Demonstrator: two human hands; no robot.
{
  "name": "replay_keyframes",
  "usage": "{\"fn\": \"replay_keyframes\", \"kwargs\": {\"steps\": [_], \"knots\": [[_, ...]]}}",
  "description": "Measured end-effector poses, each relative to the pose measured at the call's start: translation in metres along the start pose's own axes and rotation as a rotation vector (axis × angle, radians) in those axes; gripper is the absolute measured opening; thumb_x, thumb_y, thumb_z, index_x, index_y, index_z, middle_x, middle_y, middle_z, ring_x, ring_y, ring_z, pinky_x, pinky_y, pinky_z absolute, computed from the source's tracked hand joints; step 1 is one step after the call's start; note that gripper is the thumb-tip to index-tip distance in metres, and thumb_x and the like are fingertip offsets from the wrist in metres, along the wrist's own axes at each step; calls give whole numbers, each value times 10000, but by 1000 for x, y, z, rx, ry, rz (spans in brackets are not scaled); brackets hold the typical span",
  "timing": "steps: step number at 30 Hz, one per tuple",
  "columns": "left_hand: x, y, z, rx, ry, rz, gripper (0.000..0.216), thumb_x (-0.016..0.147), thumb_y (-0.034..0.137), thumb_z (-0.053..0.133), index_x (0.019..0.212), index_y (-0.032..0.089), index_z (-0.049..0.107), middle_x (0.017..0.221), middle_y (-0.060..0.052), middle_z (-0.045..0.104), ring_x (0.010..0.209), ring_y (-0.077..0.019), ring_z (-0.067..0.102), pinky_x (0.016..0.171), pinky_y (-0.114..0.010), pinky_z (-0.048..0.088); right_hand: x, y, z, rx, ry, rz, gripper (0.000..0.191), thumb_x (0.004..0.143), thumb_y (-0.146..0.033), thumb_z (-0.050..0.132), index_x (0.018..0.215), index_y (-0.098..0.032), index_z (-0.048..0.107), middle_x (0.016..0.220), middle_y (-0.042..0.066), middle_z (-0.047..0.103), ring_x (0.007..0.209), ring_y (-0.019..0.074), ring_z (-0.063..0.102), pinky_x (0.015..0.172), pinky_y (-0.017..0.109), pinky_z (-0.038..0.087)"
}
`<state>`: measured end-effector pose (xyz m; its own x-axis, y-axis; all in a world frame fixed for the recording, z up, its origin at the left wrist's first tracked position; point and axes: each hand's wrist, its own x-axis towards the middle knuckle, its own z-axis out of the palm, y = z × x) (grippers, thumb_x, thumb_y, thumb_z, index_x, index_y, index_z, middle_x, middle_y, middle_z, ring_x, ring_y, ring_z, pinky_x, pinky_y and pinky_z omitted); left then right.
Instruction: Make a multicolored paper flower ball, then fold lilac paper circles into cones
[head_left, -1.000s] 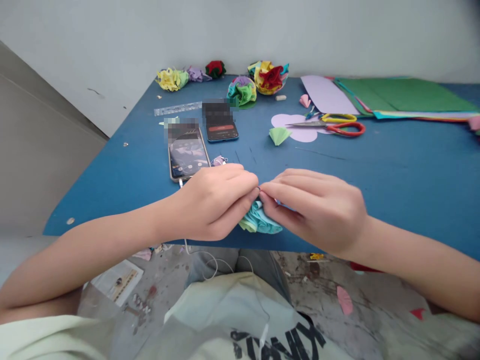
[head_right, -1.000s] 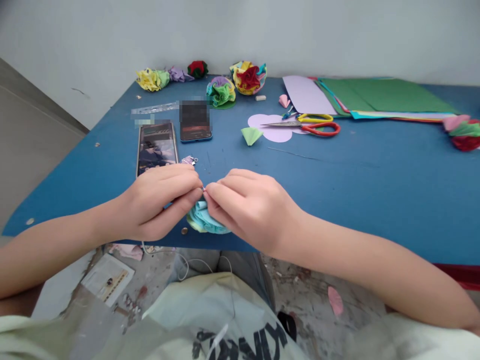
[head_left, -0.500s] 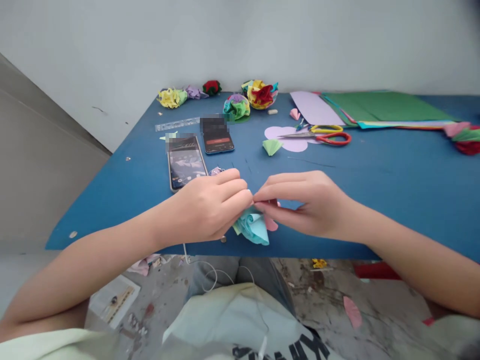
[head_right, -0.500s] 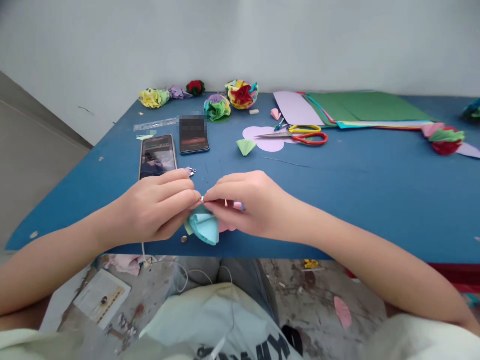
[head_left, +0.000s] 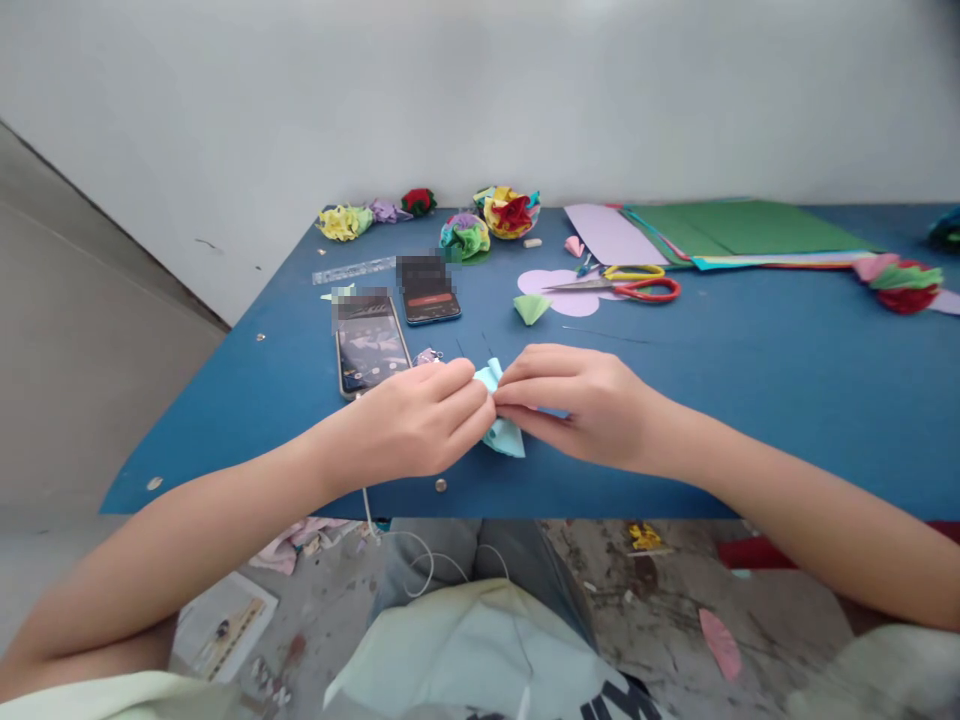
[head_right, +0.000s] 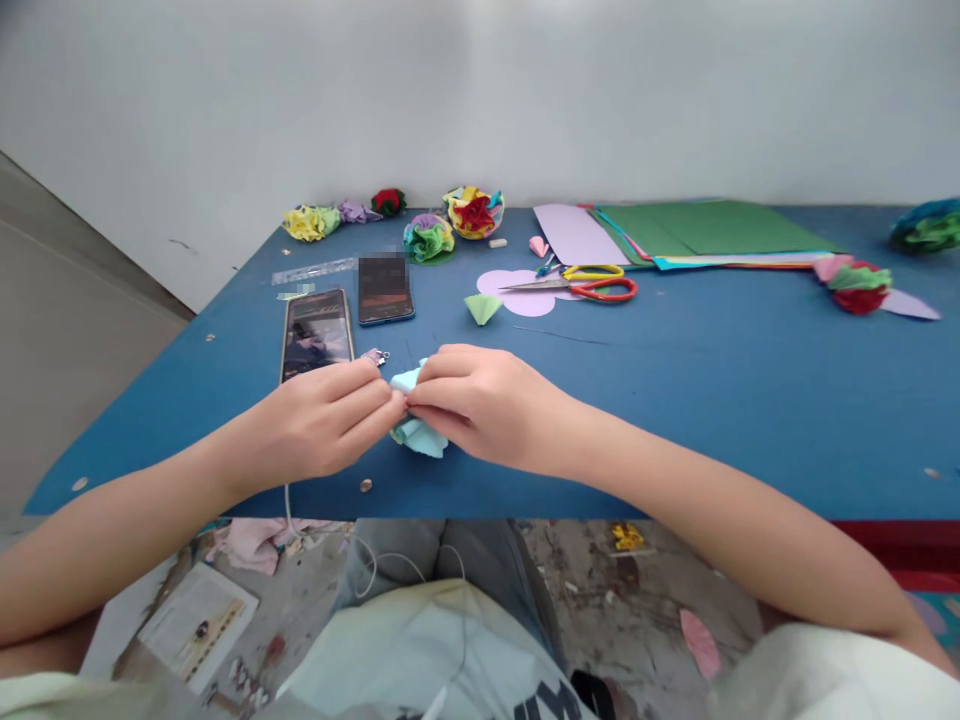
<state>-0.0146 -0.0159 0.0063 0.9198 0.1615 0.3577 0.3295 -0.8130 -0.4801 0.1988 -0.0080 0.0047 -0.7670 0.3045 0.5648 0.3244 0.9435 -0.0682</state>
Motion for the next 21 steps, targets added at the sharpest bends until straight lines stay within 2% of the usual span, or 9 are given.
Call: {"fn": "replay_keyframes", "kwargs": {"steps": [2, 5, 7, 9, 12, 14, 16, 19, 21], "knots": [[2, 1, -1, -36, -1, -42, 138, 858, 125, 418, 769, 139, 523, 679, -40, 485, 662, -163, 418, 626, -301, 416, -1, -2, 1, -147, 21, -74, 164, 873, -133, 465, 813, -116, 616, 789, 70, 630, 740, 139, 545, 665, 283, 494], [8, 4, -3, -266, -68, -268, 202, 880, 149, 369, 720, 142, 492, 669, -40, 474, 655, -156, 405, 623, -295, 415, -3, -9, 5, -502, 40, -212, 142, 839, -69, 481, 861, -64, 621, 809, 112, 631, 775, 193, 557, 652, 343, 485], [11, 6, -3, -342, -107, -377, 204, 884, 131, 350, 747, 135, 501, 677, -43, 481, 665, -153, 415, 623, -287, 414, -2, -11, 8, -641, 29, -246, 152, 829, -51, 481, 898, -42, 616, 819, 126, 627, 778, 210, 555, 656, 366, 478], [10, 7, -2, -237, -84, -340, 198, 872, 94, 356, 760, 127, 516, 657, -42, 478, 654, -154, 420, 601, -286, 407, -1, -10, 10, -615, 9, -195, 158, 842, -59, 459, 861, -52, 616, 779, 110, 612, 748, 196, 541, 658, 357, 475], [6, 6, 1, 132, 15, -78, 152, 855, 71, 409, 820, 110, 551, 695, -57, 519, 669, -163, 451, 570, -295, 391, 3, -4, 9, -391, -10, -80, 214, 880, -109, 425, 769, -90, 607, 716, 76, 579, 703, 153, 508, 666, 308, 481], [4, 6, 2, 301, 75, 52, 112, 845, 83, 459, 875, 104, 564, 749, -66, 551, 703, -168, 477, 570, -296, 396, 3, -2, 6, -327, 4, -89, 218, 889, -127, 424, 775, -93, 607, 710, 69, 576, 701, 143, 500, 676, 292, 482], [4, 5, 4, 285, 104, 14, 89, 834, 96, 485, 870, 102, 566, 714, -54, 542, 685, -165, 474, 574, -294, 408, 2, -3, 4, -426, 26, -132, 190, 880, -101, 427, 831, -80, 609, 721, 72, 583, 721, 154, 507, 695, 315, 480], [9, 5, 6, 98, 89, -194, 88, 835, 119, 474, 798, 111, 554, 636, -37, 499, 632, -156, 444, 578, -296, 423, -2, -7, 4, -648, 65, -200, 169, 862, -69, 437, 865, -76, 605, 752, 81, 593, 751, 181, 520, 678, 346, 469], [11, 6, 6, 89, 68, -235, 105, 832, 111, 469, 766, 116, 551, 617, -34, 493, 613, -151, 436, 571, -295, 423, -3, -8, 6, -697, 85, -218, 165, 863, -75, 439, 867, -81, 603, 761, 82, 594, 750, 185, 522, 651, 341, 463]]}}
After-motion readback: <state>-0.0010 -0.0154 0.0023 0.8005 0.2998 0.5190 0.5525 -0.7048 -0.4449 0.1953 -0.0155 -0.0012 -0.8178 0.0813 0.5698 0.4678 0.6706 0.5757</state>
